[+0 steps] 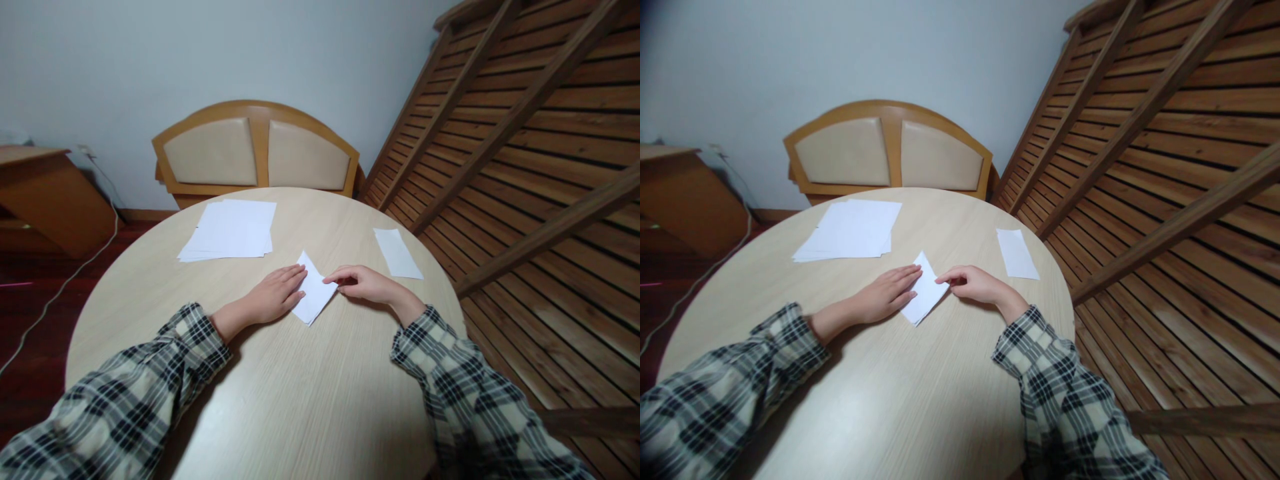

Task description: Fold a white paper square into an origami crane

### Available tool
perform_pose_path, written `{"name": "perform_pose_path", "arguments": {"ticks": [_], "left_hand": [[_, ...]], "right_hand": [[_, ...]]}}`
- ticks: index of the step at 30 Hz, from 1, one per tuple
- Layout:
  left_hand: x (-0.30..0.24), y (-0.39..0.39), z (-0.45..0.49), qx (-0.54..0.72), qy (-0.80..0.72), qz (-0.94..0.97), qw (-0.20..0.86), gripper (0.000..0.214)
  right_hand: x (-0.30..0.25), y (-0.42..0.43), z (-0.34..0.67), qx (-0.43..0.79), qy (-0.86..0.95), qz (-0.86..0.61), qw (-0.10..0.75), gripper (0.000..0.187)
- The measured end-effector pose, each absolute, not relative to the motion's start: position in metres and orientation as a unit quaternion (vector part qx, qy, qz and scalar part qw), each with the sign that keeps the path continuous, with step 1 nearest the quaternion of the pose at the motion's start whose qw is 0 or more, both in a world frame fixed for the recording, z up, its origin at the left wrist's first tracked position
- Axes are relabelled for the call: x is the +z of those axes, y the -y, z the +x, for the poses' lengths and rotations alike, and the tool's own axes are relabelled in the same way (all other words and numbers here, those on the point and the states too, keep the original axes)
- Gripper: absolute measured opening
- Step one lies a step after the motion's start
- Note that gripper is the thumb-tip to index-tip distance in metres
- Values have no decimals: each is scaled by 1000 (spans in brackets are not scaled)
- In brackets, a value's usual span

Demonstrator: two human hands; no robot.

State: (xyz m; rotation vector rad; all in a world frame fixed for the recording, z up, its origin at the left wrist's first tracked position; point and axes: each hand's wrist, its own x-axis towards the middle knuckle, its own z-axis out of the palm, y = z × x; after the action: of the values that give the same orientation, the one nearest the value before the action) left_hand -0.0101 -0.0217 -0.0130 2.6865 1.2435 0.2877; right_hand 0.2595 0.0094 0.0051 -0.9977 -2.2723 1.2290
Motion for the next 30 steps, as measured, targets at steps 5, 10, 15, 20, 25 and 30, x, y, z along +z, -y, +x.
{"name": "perform_pose_path", "arguments": {"ticks": [5, 10, 15, 20, 25, 30], "left_hand": [[-10, 22, -9, 85, -412, 903, 85, 59], [-7, 23, -8, 79, -421, 898, 103, 71], [-3, 23, -10, 75, -410, 901, 119, 84], [-1, 21, -12, 65, -398, 906, 127, 101], [-1, 19, -13, 50, -393, 909, 127, 107], [-2, 18, -13, 56, -388, 911, 131, 108]], "right_hand": [[5, -9, 255, 444, 792, -360, 215, 29], [5, -10, 250, 448, 787, -355, 233, 25], [4, -13, 243, 446, 792, -350, 225, 20], [3, -16, 233, 425, 800, -362, 218, 15], [-1, -19, 222, 354, 814, -387, 251, 11], [-9, -23, 212, 312, 810, -408, 284, 7]]}}
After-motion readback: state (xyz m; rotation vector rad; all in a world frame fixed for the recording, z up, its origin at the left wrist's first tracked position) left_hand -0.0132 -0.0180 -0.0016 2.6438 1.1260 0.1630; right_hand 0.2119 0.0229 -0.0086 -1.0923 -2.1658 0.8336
